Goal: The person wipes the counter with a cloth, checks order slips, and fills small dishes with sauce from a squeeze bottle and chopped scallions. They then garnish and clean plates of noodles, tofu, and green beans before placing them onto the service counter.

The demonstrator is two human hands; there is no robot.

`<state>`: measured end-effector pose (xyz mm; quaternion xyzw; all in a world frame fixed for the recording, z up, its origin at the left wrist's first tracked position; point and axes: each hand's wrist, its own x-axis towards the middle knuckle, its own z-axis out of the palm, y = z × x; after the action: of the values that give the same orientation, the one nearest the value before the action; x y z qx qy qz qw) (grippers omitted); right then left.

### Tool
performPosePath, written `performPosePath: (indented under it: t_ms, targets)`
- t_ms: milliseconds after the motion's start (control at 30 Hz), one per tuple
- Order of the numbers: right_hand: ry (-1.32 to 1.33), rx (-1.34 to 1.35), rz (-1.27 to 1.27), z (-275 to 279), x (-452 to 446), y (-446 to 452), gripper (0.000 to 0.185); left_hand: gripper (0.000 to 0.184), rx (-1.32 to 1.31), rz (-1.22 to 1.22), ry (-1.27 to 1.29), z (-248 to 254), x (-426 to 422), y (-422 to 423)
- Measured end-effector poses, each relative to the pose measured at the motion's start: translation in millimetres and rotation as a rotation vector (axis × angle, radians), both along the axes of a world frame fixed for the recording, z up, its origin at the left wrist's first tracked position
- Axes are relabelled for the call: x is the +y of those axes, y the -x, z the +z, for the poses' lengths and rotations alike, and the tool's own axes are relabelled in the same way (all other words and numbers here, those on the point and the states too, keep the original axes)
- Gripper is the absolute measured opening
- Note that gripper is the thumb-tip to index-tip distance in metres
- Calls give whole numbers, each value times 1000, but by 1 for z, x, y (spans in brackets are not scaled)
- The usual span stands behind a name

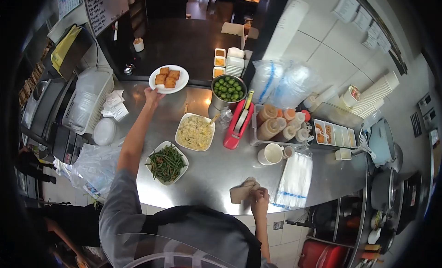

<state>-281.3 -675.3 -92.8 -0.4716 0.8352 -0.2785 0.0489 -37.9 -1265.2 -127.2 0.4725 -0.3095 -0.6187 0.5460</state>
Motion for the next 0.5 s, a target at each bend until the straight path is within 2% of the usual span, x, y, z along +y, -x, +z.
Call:
performPosePath:
  t_ms: [100, 167, 200, 300, 400, 433, 500]
  targets:
    - [-11, -111, -104, -6, -2, -8, 15, 36, -1, 81, -12, -8, -23, 17]
    - [-42, -209, -158, -14, -1, -11, 18, 40, 46, 45, 5, -29, -49, 24]
    - [-17, -173, -139, -1, -12, -20, 17, 40, 40, 69, -13, -25, -51, 31]
    - [0, -133, -121, -9, -27, -27, 20, 38, 154, 24, 31, -46, -80, 46]
    - [14, -154, -139, -16, -43, -39, 18, 30, 95, -1, -57, -39, -90, 46]
    - [-2, -118, -120, -15, -48, -42, 16, 30, 96, -87, -85, -39, -94, 41]
    - [-36, -67, -59, -8, -59, -44, 13, 40, -153, -218, -118, -25, -84, 32]
